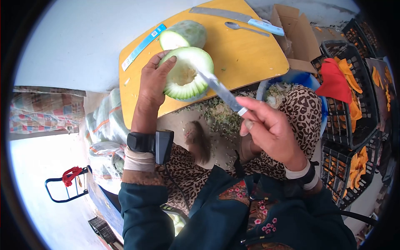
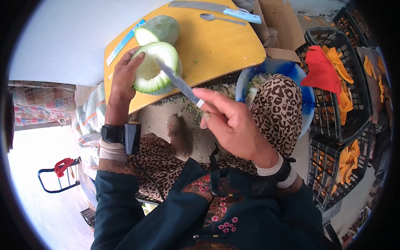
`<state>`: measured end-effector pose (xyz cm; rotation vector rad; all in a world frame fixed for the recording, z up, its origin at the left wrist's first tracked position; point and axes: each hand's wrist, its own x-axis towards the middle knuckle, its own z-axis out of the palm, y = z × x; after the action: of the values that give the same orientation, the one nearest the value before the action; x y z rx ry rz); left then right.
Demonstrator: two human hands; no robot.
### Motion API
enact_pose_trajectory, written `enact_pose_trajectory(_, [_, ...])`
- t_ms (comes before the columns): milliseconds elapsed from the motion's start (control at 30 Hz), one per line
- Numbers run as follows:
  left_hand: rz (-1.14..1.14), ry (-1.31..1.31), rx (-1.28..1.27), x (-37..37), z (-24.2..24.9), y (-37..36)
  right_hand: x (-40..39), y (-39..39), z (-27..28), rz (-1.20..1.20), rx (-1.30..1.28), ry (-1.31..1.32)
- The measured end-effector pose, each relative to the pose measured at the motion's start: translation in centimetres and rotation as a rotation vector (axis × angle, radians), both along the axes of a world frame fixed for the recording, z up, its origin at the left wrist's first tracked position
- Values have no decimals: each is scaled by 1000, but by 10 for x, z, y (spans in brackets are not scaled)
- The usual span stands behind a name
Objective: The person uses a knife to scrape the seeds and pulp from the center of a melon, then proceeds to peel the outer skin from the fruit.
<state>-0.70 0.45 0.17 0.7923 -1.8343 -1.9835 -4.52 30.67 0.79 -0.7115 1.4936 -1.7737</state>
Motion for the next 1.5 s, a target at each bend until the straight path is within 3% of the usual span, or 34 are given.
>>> enact_pose_trajectory(133, [7,-7,-57,-1,4,8,-2,-2,-5,-48,133,109])
enact_pose_trajectory(233, [1,-33,-80,0,3,5,-5,9,-30,-320,99,18])
enact_pose_trajectory(267, [6,-32,-63,0,3,4,-7,12,-34,-369,129,109])
enact_pose_trajectory(533, [14,-7,1,0,0,-1,8,-3,-31,-144,-14,343])
enact_pose_trajectory(1500, [10,14,89,-1,-1,-6,14,-42,-49,-230,-35,493])
